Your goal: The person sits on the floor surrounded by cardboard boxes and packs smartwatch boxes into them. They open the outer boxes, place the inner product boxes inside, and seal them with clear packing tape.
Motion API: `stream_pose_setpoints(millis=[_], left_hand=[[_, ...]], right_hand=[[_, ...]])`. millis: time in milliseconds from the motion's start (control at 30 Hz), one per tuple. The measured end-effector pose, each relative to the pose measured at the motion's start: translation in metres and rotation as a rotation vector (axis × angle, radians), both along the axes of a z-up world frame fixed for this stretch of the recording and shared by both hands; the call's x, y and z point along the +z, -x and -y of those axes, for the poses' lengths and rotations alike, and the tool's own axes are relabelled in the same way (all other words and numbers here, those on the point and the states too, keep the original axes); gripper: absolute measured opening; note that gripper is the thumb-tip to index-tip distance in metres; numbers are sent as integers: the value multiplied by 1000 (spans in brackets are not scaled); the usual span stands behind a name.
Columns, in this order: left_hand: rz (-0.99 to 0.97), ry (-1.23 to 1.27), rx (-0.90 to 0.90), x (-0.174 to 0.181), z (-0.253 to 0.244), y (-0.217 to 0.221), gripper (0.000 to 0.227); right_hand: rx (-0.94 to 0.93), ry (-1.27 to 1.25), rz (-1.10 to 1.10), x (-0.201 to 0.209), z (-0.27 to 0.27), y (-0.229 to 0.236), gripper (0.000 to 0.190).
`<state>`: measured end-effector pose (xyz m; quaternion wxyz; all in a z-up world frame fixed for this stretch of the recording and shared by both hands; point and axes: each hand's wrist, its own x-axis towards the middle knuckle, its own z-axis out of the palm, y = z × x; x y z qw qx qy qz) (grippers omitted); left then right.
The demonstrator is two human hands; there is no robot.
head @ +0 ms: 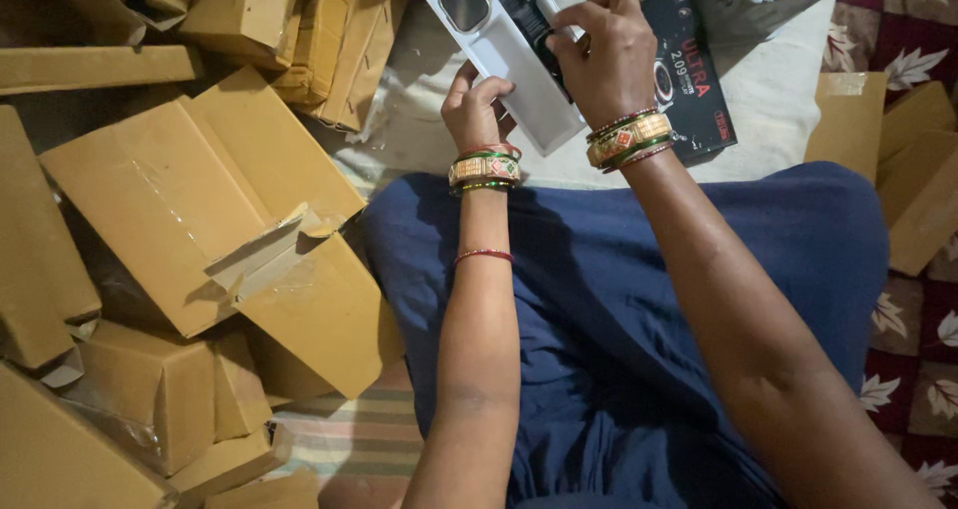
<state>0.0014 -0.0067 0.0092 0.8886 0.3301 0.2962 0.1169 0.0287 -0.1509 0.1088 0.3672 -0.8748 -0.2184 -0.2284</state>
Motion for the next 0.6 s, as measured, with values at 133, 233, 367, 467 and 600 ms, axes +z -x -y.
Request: stream_pose_setpoints(millis=[133,233,367,467,600], left_hand=[[29,-60,78,1,-7,0,50],[-3,-76,219,6,-15,2,48],[8,-96,360,19,-21,7,49],[-40,-82,368,30,-20,9,53],[-68,-93,356,33,-19,9,54]], right_hand=[[-9,-205,-12,-12,12,-4,17],[-183,-93,-84,-35,35,-9,8],[-113,263,-235,-77,54,4,15],[-54,358,-145,-105,49,26,22],[-104,426,-292,-124,41,35,15]])
